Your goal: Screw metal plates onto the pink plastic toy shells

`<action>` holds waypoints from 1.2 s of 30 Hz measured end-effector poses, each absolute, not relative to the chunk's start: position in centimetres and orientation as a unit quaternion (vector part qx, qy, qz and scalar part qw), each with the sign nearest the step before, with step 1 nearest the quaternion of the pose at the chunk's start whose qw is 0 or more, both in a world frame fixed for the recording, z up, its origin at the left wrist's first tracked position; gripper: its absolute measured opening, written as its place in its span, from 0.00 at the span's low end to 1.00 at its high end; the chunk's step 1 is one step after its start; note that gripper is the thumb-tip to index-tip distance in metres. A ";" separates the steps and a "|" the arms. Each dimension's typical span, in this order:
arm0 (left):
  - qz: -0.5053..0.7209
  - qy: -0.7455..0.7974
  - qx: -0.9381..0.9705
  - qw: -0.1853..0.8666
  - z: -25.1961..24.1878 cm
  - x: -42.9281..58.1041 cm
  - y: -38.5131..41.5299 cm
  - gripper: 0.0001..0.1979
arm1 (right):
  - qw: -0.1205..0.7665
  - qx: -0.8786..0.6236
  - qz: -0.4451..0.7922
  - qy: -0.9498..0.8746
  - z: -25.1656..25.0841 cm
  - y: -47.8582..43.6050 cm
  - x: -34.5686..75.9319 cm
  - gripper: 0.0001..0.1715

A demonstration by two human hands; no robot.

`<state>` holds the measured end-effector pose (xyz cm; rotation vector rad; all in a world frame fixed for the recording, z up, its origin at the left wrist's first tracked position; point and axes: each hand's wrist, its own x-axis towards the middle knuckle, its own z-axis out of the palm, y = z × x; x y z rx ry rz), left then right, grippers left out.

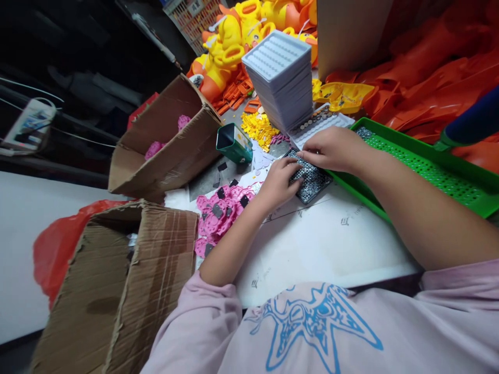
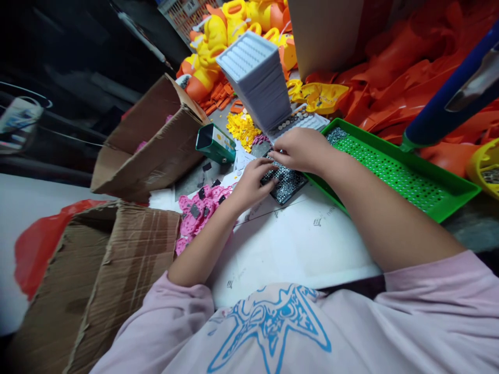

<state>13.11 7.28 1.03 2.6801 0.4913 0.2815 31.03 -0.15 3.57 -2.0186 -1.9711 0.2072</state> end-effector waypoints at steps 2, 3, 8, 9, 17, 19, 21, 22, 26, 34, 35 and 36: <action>0.099 0.214 0.957 0.171 0.1 14.0 8.0 0.17 | 0.173 -0.718 0.060 -0.672 3.6 -0.2 31.1 0.24; 0.091 0.223 0.956 0.168 -0.3 14.4 8.3 0.19 | 0.185 -0.723 0.052 -0.663 3.6 -0.2 31.1 0.24; 0.088 0.242 0.941 0.219 -1.9 15.3 9.0 0.22 | 0.209 -0.735 0.031 -0.644 3.6 -0.2 31.2 0.23; 0.112 0.243 0.931 0.247 -2.0 15.1 9.0 0.22 | 0.208 -0.733 0.032 -0.647 3.5 -0.2 31.2 0.23; 0.271 0.270 0.809 0.445 -2.3 12.6 7.3 0.31 | 0.216 -0.715 0.030 -0.664 3.2 -0.1 31.0 0.20; 0.287 0.270 0.788 0.472 -2.5 12.3 6.7 0.33 | 0.228 -0.707 0.032 -0.669 3.2 -0.1 30.9 0.20; 0.298 0.268 0.767 0.501 -2.6 12.0 6.4 0.37 | 0.235 -0.695 0.035 -0.678 3.2 -0.1 30.9 0.20; 0.297 0.270 0.760 0.511 -2.6 11.9 6.4 0.39 | 0.237 -0.690 0.036 -0.683 3.1 -0.1 30.9 0.20; 0.262 0.267 0.794 0.479 -2.2 11.8 7.0 0.47 | 0.241 -0.669 0.026 -0.703 2.8 -0.3 30.6 0.22; 0.179 0.099 0.941 0.268 -2.5 12.1 7.5 0.42 | 0.289 -0.594 -0.043 -0.750 7.4 -3.0 26.7 0.17; 0.169 0.102 0.949 0.245 -2.6 12.2 7.4 0.39 | 0.283 -0.603 -0.050 -0.744 7.8 -3.8 26.0 0.16; 0.160 0.108 0.955 0.224 -2.7 12.2 7.2 0.36 | 0.280 -0.616 -0.057 -0.734 8.1 -4.6 25.3 0.15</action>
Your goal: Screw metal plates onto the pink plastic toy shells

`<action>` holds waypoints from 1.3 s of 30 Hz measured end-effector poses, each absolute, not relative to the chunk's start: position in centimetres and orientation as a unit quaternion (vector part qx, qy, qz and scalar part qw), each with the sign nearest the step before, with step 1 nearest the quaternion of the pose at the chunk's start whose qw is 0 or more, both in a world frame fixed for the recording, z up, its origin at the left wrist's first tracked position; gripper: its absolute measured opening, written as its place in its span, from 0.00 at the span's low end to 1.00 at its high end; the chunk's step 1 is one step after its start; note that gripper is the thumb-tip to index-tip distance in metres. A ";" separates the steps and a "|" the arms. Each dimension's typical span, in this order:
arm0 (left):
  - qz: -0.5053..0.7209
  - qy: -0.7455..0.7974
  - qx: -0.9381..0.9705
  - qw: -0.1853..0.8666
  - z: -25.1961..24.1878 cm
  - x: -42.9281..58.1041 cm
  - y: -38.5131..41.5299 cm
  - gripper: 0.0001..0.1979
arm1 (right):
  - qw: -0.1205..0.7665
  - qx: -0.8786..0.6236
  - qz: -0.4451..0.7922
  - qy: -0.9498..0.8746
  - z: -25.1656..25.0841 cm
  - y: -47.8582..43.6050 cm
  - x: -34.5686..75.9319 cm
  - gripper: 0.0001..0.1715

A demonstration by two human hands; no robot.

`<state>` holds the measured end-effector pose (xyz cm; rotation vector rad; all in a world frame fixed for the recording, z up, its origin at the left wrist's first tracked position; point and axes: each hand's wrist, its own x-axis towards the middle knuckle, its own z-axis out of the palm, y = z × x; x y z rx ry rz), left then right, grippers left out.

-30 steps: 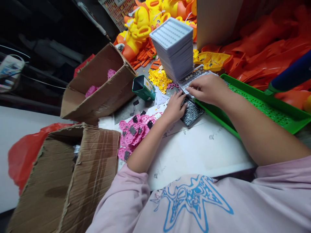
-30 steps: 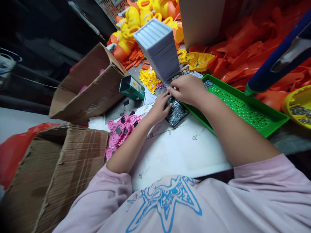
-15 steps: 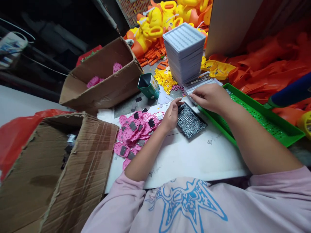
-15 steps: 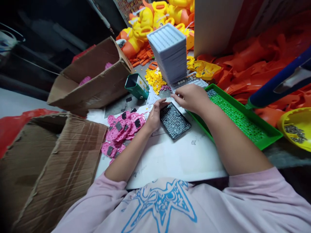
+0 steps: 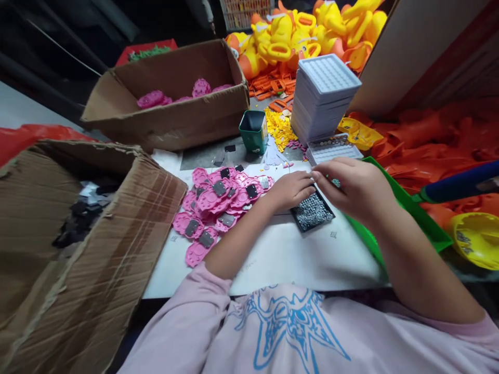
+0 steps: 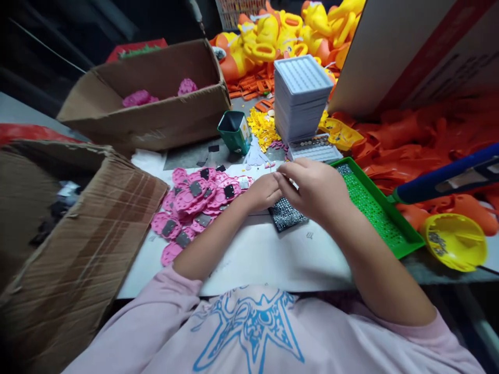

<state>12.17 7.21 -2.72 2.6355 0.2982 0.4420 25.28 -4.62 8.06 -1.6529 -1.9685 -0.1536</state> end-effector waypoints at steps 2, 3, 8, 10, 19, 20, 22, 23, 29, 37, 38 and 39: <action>0.144 0.124 0.962 0.197 -2.7 12.2 6.9 0.30 | 0.285 -0.653 -0.071 -0.698 7.5 -6.7 23.9 0.13; 0.135 0.133 0.963 0.190 -2.6 12.2 6.8 0.28 | 0.288 -0.674 -0.066 -0.678 6.7 -7.9 23.3 0.13; 0.124 0.151 0.963 0.186 -2.3 12.3 6.2 0.27 | 0.297 -0.809 -0.031 -0.506 0.6 -13.3 20.6 0.56; 0.131 0.156 0.961 0.186 -2.3 12.3 6.0 0.27 | 0.285 -0.838 -0.031 -0.465 -1.5 -14.3 19.7 0.70; 0.147 0.169 0.955 0.193 -2.4 11.7 4.9 0.31 | 0.288 -0.867 0.024 -0.407 -4.4 -14.2 18.4 0.72; 0.145 0.169 0.954 0.201 -2.3 11.6 4.8 0.31 | 0.308 -0.861 0.016 -0.405 -4.5 -14.3 18.3 0.71; 0.143 0.169 0.949 0.224 -2.2 11.5 4.8 0.32 | 0.352 -0.844 -0.002 -0.405 -4.5 -14.5 18.3 0.70; 0.143 0.170 0.945 0.239 -2.2 11.5 4.7 0.32 | 0.374 -0.833 -0.010 -0.408 -4.4 -14.5 18.4 0.70; 0.158 0.173 0.900 0.367 -2.2 11.7 4.7 0.35 | 0.438 -0.762 -0.042 -0.475 -2.5 -14.4 18.9 0.68; 0.211 0.152 0.850 0.457 -3.1 12.1 5.1 0.35 | 0.451 -0.754 -0.028 -0.477 -0.9 -13.5 19.0 0.64; 0.212 0.151 0.850 0.458 -3.2 12.1 5.1 0.35 | 0.451 -0.757 -0.024 -0.471 -0.9 -13.5 19.0 0.64; 0.211 0.151 0.850 0.458 -3.2 12.2 5.1 0.35 | 0.450 -0.762 -0.019 -0.466 -0.9 -13.5 19.0 0.64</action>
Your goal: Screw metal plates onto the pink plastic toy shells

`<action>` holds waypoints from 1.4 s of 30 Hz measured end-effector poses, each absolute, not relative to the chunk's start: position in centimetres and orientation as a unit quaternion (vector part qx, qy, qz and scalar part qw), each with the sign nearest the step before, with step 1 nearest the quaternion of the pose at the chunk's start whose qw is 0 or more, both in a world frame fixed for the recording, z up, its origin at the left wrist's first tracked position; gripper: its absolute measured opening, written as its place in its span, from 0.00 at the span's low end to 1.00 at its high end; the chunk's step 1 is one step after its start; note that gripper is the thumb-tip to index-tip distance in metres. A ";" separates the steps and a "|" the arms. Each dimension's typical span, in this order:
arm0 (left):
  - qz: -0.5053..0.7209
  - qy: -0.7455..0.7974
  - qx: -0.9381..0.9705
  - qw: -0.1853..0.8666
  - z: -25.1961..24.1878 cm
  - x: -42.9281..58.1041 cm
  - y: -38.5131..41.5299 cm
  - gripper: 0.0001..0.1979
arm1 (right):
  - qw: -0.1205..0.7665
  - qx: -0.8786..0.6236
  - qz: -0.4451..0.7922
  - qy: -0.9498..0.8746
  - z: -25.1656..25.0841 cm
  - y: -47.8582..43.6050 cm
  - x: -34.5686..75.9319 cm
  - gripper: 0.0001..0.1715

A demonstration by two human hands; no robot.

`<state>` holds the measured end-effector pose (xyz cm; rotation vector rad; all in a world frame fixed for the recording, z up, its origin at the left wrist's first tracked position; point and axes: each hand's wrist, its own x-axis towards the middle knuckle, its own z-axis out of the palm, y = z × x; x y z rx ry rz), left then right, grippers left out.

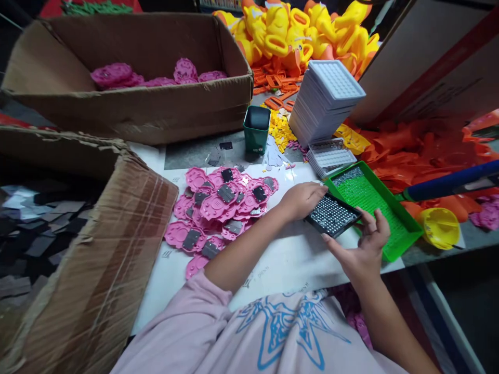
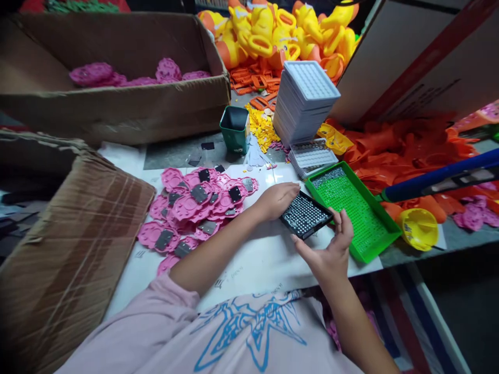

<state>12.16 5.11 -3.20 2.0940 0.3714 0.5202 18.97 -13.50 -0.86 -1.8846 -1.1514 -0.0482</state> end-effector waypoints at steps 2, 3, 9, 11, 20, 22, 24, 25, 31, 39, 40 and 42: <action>0.207 0.150 0.852 0.456 -3.1 12.2 5.1 0.35 | 0.443 -0.770 -0.013 -0.459 -0.8 -13.6 18.9 0.63; 0.205 0.149 0.853 0.456 -3.1 12.1 5.1 0.35 | 0.440 -0.773 -0.012 -0.457 -0.9 -13.7 18.9 0.63; 0.204 0.151 0.853 0.456 -2.8 12.0 5.0 0.35 | 0.433 -0.777 -0.014 -0.458 -1.1 -14.2 19.3 0.58; 0.201 0.154 0.855 0.453 -2.7 12.0 5.0 0.35 | 0.422 -0.776 -0.015 -0.468 -1.1 -14.5 19.7 0.54; 0.191 0.162 0.869 0.426 -1.8 12.0 4.7 0.34 | 0.238 -0.759 -0.106 -0.596 1.8 -14.4 21.6 0.46; 0.190 0.170 0.871 0.420 -1.8 12.1 4.6 0.34 | 0.203 -0.764 -0.106 -0.603 2.4 -14.3 21.6 0.45; 0.188 0.179 0.870 0.419 -1.8 12.2 4.5 0.34 | 0.175 -0.769 -0.101 -0.606 2.9 -14.2 21.6 0.44; 0.187 0.181 0.870 0.420 -1.8 12.2 4.4 0.33 | 0.163 -0.772 -0.099 -0.607 3.1 -14.2 21.6 0.43; 0.193 0.180 0.868 0.420 -1.8 12.4 4.3 0.32 | 0.130 -0.792 -0.041 -0.595 4.5 -14.3 21.5 0.36; 0.187 0.190 0.872 0.410 -1.7 12.4 4.1 0.28 | 0.149 -0.814 0.049 -0.560 5.1 -14.7 21.1 0.26; 0.191 0.190 0.871 0.410 -1.7 12.4 4.1 0.29 | 0.153 -0.821 0.059 -0.547 5.1 -14.7 21.0 0.27; 0.194 0.188 0.870 0.412 -1.7 12.4 4.1 0.30 | 0.167 -0.834 0.077 -0.520 4.9 -14.8 21.0 0.32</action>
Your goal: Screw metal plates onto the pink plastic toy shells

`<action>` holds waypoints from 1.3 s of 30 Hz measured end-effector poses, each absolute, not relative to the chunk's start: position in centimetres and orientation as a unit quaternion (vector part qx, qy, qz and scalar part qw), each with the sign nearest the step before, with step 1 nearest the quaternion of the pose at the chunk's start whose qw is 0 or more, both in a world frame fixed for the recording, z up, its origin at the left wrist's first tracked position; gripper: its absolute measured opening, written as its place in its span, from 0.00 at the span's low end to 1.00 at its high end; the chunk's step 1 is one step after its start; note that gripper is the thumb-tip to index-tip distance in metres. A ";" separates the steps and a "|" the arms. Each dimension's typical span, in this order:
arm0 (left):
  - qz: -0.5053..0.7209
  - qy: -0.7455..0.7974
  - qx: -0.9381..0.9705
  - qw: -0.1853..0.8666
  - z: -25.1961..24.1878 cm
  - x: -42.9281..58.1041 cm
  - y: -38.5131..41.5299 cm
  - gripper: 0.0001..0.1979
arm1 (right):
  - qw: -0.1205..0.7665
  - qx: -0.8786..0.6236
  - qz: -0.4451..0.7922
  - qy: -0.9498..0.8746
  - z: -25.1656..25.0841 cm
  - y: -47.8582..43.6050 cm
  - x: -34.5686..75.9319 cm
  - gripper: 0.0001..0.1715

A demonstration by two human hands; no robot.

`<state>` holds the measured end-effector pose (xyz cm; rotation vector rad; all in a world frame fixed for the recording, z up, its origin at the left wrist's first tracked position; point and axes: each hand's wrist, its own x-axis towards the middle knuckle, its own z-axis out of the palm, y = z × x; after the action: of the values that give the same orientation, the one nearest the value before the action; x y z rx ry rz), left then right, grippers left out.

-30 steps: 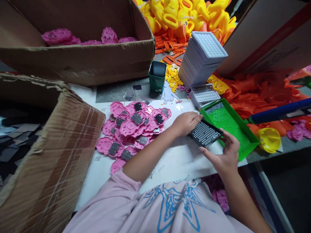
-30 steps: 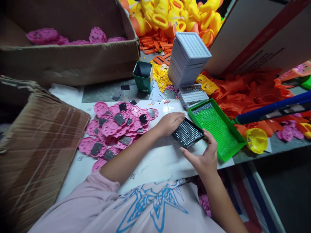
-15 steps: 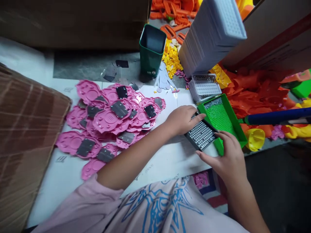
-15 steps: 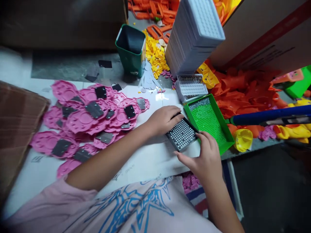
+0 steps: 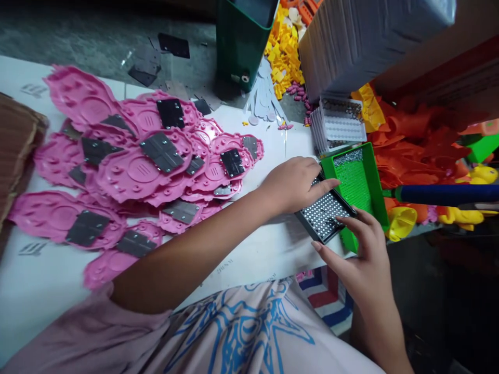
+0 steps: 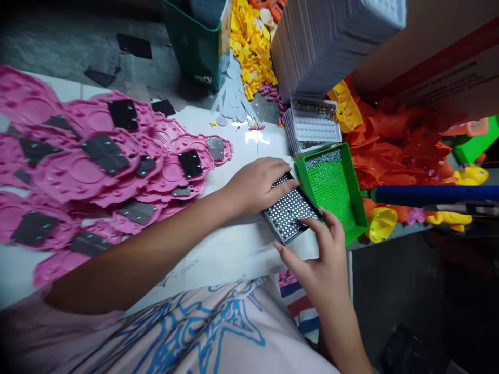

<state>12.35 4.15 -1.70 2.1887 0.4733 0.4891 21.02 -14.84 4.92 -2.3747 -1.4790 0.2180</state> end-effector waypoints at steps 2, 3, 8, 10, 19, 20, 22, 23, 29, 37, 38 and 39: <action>0.191 0.186 0.869 0.417 -1.7 12.4 4.2 0.31 | 0.176 -0.839 0.080 -0.508 4.9 -14.8 21.1 0.38; 0.188 0.186 0.869 0.418 -1.6 12.4 4.2 0.31 | 0.171 -0.838 0.071 -0.514 5.0 -14.7 21.2 0.39; 0.173 0.191 0.874 0.412 -1.5 12.4 4.2 0.29 | 0.103 -0.802 0.005 -0.588 5.8 -14.2 21.2 0.31; 0.173 0.189 0.876 0.409 -1.5 12.4 4.1 0.29 | 0.091 -0.796 0.016 -0.598 6.1 -14.1 21.1 0.27; 0.189 0.186 0.870 0.415 -1.7 12.4 4.2 0.28 | 0.156 -0.817 0.076 -0.550 6.1 -14.1 20.8 0.28; 0.190 0.186 0.869 0.417 -1.7 12.4 4.3 0.28 | 0.153 -0.817 0.062 -0.553 6.0 -14.1 20.9 0.31; 0.193 0.186 0.868 0.418 -1.7 12.4 4.2 0.28 | 0.138 -0.810 0.041 -0.568 6.0 -14.1 21.1 0.35; 0.195 0.185 0.868 0.417 -1.8 12.4 4.2 0.28 | 0.132 -0.805 0.036 -0.578 6.0 -14.0 21.2 0.35; 0.196 0.186 0.869 0.415 -1.8 12.5 4.1 0.28 | 0.131 -0.779 0.054 -0.611 5.9 -13.9 21.4 0.29; 0.186 0.187 0.872 0.412 -1.6 12.5 4.3 0.27 | 0.138 -0.771 -0.016 -0.622 5.7 -14.1 21.4 0.30; 0.185 0.186 0.874 0.410 -1.6 12.5 4.3 0.28 | 0.140 -0.767 -0.020 -0.626 5.5 -14.2 21.5 0.30; 0.186 0.185 0.875 0.406 -1.6 12.5 4.3 0.28 | 0.141 -0.763 -0.022 -0.631 5.2 -14.3 21.5 0.30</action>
<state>12.49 4.29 -1.64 2.2084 0.4666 0.4701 21.51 -14.32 5.23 -2.2028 -1.8209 -0.0647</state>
